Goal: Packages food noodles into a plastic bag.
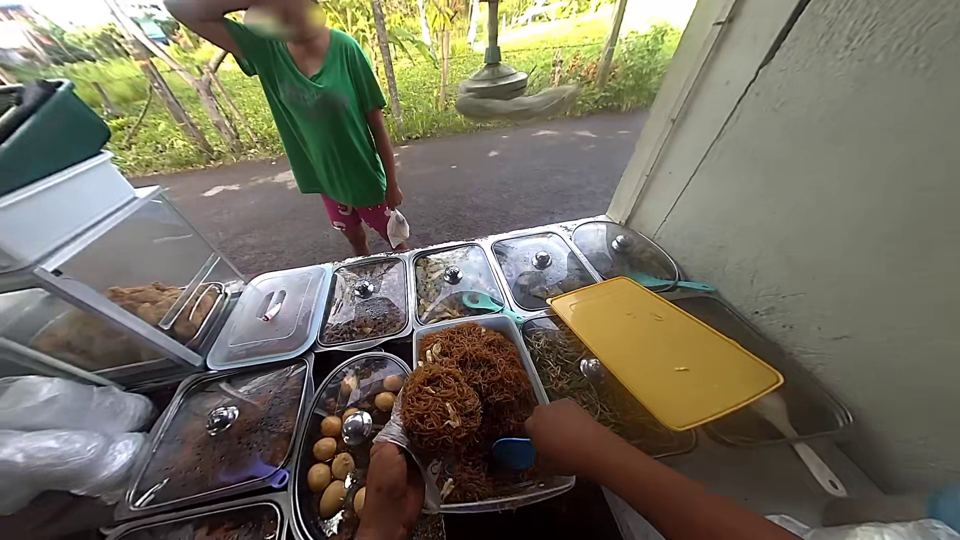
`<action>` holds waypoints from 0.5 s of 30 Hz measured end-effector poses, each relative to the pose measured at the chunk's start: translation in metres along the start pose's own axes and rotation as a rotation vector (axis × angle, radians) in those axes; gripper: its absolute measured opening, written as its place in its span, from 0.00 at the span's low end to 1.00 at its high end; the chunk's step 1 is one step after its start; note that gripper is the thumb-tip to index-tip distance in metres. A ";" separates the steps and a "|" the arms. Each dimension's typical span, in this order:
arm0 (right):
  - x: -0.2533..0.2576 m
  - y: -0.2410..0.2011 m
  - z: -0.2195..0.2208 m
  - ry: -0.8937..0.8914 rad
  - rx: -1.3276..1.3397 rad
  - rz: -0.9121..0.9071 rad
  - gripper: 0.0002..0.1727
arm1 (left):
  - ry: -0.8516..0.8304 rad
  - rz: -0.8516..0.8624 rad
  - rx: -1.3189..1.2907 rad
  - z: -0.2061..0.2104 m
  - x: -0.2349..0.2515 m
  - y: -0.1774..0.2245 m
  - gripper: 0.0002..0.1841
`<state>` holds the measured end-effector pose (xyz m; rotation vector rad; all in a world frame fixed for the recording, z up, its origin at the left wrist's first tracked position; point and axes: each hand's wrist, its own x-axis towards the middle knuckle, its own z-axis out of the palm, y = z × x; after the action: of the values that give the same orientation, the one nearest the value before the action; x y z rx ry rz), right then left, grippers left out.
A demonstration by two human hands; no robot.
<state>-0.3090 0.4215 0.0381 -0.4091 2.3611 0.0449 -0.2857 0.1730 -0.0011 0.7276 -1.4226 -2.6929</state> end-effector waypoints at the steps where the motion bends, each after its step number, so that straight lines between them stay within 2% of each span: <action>1: 0.002 -0.001 0.004 -0.032 0.047 0.034 0.17 | 0.008 -0.005 -0.006 -0.001 0.000 -0.001 0.19; 4: 0.019 -0.016 0.026 -0.047 0.204 0.044 0.18 | 0.018 -0.006 -0.018 0.002 0.001 -0.002 0.18; 8: 0.047 -0.037 0.055 0.012 0.186 -0.111 0.17 | 0.001 -0.005 -0.008 0.001 0.000 0.002 0.19; 12: 0.063 -0.017 0.070 0.076 0.210 -0.319 0.20 | 0.000 0.002 -0.007 -0.002 0.001 0.007 0.19; 15: 0.073 -0.008 0.070 0.028 0.387 -0.309 0.22 | 0.019 0.011 -0.009 -0.002 0.000 0.007 0.20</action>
<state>-0.3106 0.4034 -0.0617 -0.5760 2.2386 -0.5550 -0.2866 0.1668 0.0033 0.7400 -1.4058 -2.6748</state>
